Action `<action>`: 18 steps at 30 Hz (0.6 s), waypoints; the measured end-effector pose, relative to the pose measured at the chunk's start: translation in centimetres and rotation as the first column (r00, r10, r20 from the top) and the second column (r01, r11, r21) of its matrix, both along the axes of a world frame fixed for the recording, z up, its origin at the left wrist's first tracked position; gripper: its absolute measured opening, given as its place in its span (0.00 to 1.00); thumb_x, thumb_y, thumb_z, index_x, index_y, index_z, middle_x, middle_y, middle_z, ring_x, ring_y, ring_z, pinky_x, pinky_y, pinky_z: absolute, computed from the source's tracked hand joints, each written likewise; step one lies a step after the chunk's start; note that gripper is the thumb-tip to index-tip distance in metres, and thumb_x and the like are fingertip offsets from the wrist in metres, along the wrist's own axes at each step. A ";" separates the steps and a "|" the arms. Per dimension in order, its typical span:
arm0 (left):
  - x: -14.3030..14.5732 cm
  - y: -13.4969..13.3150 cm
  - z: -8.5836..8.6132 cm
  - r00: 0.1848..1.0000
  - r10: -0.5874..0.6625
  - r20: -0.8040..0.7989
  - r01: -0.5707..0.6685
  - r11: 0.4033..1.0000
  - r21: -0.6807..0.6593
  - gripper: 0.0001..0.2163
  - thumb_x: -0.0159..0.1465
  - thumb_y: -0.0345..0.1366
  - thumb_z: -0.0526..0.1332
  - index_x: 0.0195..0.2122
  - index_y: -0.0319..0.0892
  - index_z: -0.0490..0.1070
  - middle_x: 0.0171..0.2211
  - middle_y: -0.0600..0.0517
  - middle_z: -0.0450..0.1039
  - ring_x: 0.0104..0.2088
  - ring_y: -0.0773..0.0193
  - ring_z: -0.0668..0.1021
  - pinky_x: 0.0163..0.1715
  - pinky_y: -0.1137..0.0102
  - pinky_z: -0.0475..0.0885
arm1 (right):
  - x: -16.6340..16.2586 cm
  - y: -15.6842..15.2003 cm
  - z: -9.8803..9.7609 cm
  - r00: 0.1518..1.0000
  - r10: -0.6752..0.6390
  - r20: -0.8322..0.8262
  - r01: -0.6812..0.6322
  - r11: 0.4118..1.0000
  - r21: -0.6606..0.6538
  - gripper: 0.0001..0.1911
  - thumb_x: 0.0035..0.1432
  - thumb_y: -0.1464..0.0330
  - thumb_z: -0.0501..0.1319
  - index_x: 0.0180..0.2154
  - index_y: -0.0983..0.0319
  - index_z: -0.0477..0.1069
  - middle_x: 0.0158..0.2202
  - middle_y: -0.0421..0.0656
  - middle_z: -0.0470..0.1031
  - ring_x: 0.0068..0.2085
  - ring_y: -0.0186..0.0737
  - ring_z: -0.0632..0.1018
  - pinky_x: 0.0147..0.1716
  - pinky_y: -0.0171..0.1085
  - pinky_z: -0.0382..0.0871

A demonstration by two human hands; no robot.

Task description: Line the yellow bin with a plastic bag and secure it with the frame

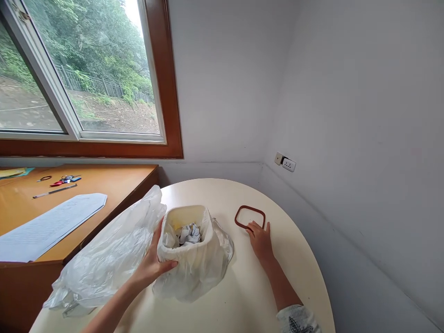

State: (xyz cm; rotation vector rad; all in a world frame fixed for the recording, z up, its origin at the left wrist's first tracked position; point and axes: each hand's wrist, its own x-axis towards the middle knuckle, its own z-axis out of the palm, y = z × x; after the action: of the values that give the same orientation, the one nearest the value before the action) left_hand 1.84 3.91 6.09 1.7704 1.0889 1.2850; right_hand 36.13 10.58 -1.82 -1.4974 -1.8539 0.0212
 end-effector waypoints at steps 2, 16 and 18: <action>-0.1 0.1 -0.2 1.000 0.004 0.003 -0.004 1.000 0.002 0.51 0.47 0.55 0.66 0.64 0.54 0.33 0.66 0.47 0.36 0.64 0.42 0.45 0.61 0.48 0.44 | 0.0 -0.1 -0.2 1.000 0.009 0.012 -0.008 1.000 -0.025 0.12 0.61 0.66 0.51 0.39 0.60 0.71 0.43 0.46 0.77 0.51 0.50 0.74 0.56 0.65 0.43; -0.3 0.7 0.5 0.931 0.202 0.304 -0.212 0.977 -0.002 0.36 0.58 0.60 0.50 0.63 0.51 0.41 0.62 0.44 0.49 0.62 0.50 0.56 0.59 0.51 0.52 | -1.5 -0.6 0.7 0.997 -0.074 0.008 0.075 0.996 -0.042 0.18 0.60 0.64 0.49 0.45 0.64 0.71 0.49 0.51 0.73 0.52 0.47 0.71 0.57 0.57 0.47; -1.1 1.3 1.2 0.905 0.369 0.209 -0.368 0.929 -0.047 0.27 0.62 0.52 0.49 0.59 0.48 0.50 0.59 0.45 0.55 0.58 0.53 0.63 0.57 0.55 0.58 | -2.7 -1.0 1.8 0.999 -0.031 0.007 0.031 0.998 -0.061 0.18 0.62 0.64 0.47 0.43 0.63 0.71 0.46 0.49 0.74 0.50 0.43 0.72 0.54 0.48 0.57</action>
State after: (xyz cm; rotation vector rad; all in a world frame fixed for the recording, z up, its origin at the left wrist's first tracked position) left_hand 0.70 5.19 7.27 1.4186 1.3409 1.6529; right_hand 33.48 9.58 -0.01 -1.5694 -1.8490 0.0592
